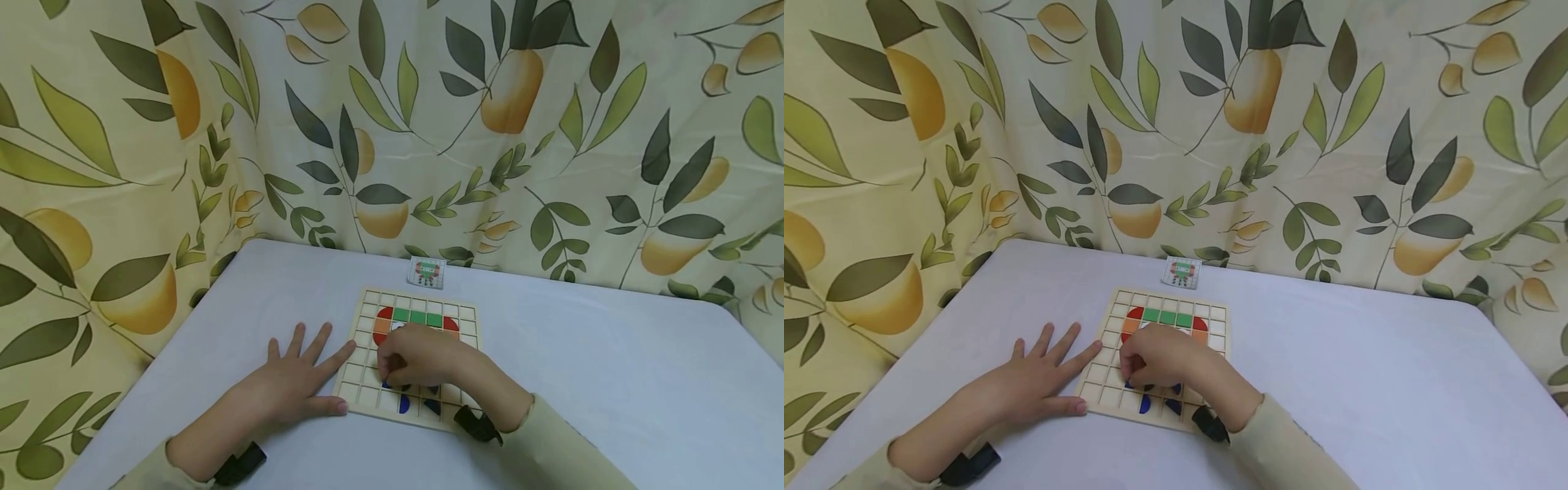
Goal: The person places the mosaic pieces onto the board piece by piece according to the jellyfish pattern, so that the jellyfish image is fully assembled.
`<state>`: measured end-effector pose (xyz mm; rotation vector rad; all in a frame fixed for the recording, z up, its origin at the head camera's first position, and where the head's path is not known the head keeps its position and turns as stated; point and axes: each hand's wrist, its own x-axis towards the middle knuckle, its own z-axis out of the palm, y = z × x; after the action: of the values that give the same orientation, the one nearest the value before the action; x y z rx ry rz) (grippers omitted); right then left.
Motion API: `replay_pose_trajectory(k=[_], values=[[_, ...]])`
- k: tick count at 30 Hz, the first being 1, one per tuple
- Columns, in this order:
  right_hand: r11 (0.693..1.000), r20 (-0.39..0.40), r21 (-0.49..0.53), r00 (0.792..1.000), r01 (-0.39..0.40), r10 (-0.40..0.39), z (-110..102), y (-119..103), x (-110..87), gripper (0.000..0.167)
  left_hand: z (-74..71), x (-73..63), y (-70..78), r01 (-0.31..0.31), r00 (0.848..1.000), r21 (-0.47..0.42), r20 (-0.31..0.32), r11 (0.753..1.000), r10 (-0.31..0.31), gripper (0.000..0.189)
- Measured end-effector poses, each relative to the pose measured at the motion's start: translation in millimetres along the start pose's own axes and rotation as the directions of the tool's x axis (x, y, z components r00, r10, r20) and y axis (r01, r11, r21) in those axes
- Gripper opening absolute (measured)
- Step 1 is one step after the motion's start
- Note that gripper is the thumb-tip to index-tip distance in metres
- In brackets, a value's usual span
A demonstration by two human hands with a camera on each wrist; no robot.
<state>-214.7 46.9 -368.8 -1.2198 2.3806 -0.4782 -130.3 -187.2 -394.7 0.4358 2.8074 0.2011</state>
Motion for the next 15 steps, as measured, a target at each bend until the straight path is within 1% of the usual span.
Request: replay_pose_trajectory(k=[3,6,11,15], values=[[1.000,-0.003,0.007,1.000,-0.002,0.002,0,1,-1.1,0.015,-0.2,-0.3,0.4,-0.007,1.000,-0.010,-0.005,1.000,0.007,0.089],[0.999,-0.030,0.032,1.000,0.002,-0.001,-3,4,-5.1,0.013,-0.1,-0.6,0.4,-0.006,1.000,-0.019,-0.007,1.000,0.006,0.089],[0.998,-0.109,0.059,0.994,0.012,-0.005,-14,14,-23.5,0.009,-0.2,-0.5,2.1,0.011,1.000,-0.035,0.003,0.999,-0.011,0.091],[0.998,-0.127,0.066,0.992,0.000,0.008,-17,19,-39.2,0.008,-1.1,-1.7,2.1,0.027,1.000,-0.040,0.011,0.999,-0.026,0.091]])
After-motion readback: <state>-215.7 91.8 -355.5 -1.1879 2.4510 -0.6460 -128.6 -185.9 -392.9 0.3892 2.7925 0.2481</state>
